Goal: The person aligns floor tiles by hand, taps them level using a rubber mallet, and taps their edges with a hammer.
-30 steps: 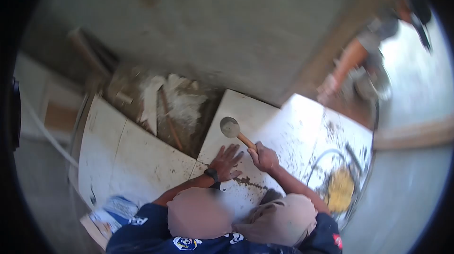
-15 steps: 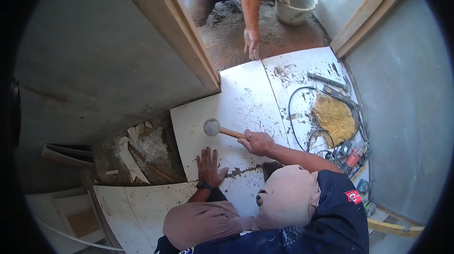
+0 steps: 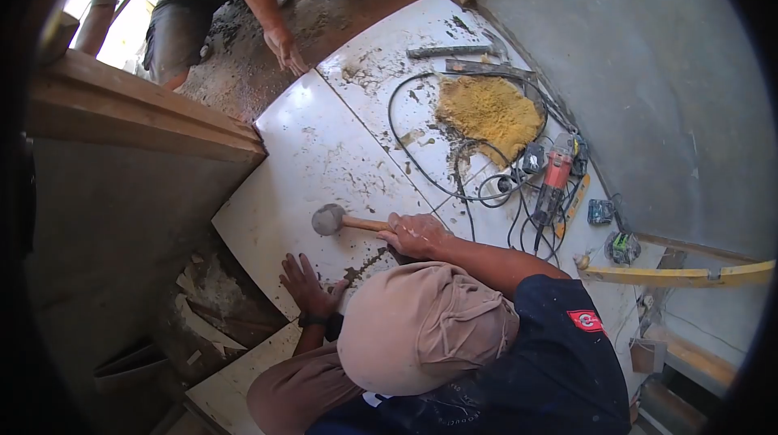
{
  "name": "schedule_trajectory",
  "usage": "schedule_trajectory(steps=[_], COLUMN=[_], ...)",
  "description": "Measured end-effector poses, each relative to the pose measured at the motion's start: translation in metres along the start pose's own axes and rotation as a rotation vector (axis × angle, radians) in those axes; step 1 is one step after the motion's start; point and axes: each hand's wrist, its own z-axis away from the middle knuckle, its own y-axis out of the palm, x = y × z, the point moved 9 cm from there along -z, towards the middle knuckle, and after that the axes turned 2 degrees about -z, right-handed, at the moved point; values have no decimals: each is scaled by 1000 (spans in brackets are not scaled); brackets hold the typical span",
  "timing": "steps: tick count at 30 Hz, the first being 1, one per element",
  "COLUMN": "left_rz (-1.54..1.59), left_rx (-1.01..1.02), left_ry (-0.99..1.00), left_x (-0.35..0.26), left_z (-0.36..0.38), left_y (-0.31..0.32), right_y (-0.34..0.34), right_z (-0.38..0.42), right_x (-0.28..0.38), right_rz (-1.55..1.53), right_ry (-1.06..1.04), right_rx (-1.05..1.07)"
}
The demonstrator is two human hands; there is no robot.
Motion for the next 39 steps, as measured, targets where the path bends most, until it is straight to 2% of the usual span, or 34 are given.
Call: schedule_trajectory(steps=[4, 9, 11, 12, 14, 15, 16, 18, 19, 20, 22, 24, 28, 29, 31, 32, 34, 35, 36, 38, 39], left_rz=[-20, -45, -57, -77, -113, -148, -155, -276, -247, -256, -279, -280, -249, -254, -260, -265, -269, -259, -251, -241, -230], left_rx=[35, 84, 145, 202, 266, 332, 315, 560, 535, 528, 659, 687, 729, 743, 747, 736, 719, 723, 723, 719, 702], left_ry=[-16, -18, -8, 17, 78, 137, 121, 177, 212, 204, 184, 158, 150, 146, 128, 132, 128, 123, 120, 113, 111], left_x=[-2, -9, -14, -15, -20, -24, -26, -35, -35, -34, -40, -42, -43, -45, -44, -44, -44, -43, -42, -42, -42], left_z=[-5, -15, -24, -27, -41, -48, -60, -73, -77, -79, -84, -84, -80, -82, -84, -81, -87, -84, -83, -79, -81], left_y=[-3, -19, -22, -25, -30, -32, -46, -45, -44, -44, -36, -32, -27, -27, -27, -23, -21, -21, -22, -21, -22], right_y=[-5, 0, -20, -12, -5, 7, -1, -32, -30, -26, -29, -16, -85, -82, -46, -39, -17, -23, -28, -50, -42], right_z=[21, 33, 44, 49, 45, 39, 38, 41, 37, 35, 25, 10, 5, 2, -8, -10, -13, -12, -17, -25, -33], right_x=[2, -26, -15, -19, -45, -63, -57, -29, -29, -31, -31, -51, 18, 11, -17, -22, -39, -31, -24, 1, -3], right_rz=[-173, -129, -302, -310, -203, -106, -102, -283, -289, -286, -271, -234, -523, -519, -445, -440, -353, -463, -464, -598, -560], right_ry=[-6, 139, -1, 0, 93, 282, 259, -6, -30, -34, -47, 211, -23, -29, 102, 89, 350, 260, 259, 52, 30], right_rx=[18, 33, -150, -140, -168, -32, -38, -233, -230, -219, -229, -112, -398, -398, -225, -225, -14, -93, -87, -213, -231])
